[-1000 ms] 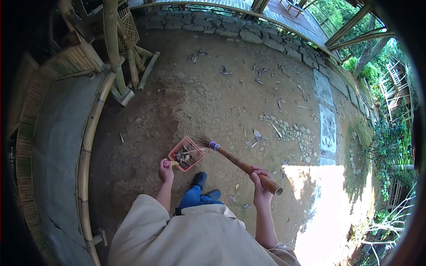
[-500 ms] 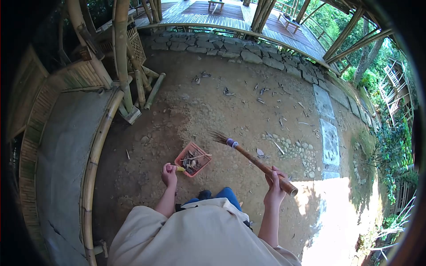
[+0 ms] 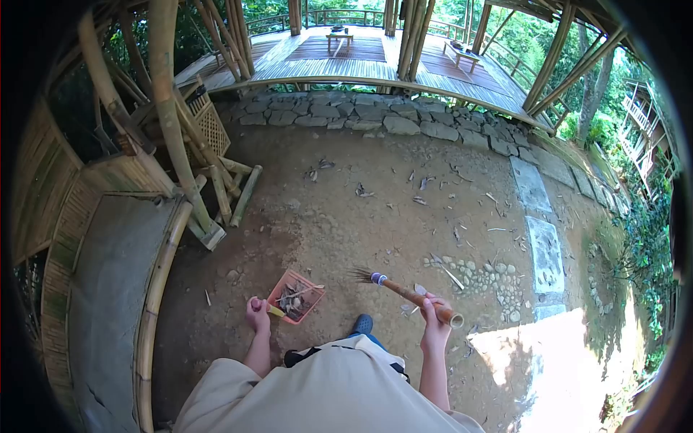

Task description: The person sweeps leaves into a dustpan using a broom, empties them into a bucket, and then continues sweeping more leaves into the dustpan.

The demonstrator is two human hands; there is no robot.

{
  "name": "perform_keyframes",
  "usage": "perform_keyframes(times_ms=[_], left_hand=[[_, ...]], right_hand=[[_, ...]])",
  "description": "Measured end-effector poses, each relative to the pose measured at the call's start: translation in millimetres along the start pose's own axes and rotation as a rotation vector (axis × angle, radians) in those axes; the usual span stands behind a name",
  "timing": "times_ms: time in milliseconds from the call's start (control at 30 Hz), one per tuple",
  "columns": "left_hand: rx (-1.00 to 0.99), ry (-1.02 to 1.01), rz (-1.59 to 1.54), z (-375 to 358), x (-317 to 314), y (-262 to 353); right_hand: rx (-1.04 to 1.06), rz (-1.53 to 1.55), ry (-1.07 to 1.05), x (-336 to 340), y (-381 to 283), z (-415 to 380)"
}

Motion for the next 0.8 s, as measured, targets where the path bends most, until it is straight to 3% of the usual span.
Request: perform_keyframes(times_ms=[367, 567, 800], left_hand=[[0.037, 0.091, -0.098, 9, -85, 64], [0.052, 0.118, -0.108, 17, -134, 108], [0.045, 0.107, -0.25, 65, -197, 111]], right_hand=[[0.064, -0.016, -0.209, -44, -6, 148], [0.102, -0.015, -0.228, -81, -4, 193], [0.038, 0.012, -0.2, -128, 2, 249]])
Point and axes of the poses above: each hand's wrist, its own z-axis towards the middle knuckle, its own x-axis out of the back of the hand, y = z × x, the point moved 6 cm from there along z, towards the middle knuckle, and after that the axes turned 4 degrees about x, right-handed, at the moved point
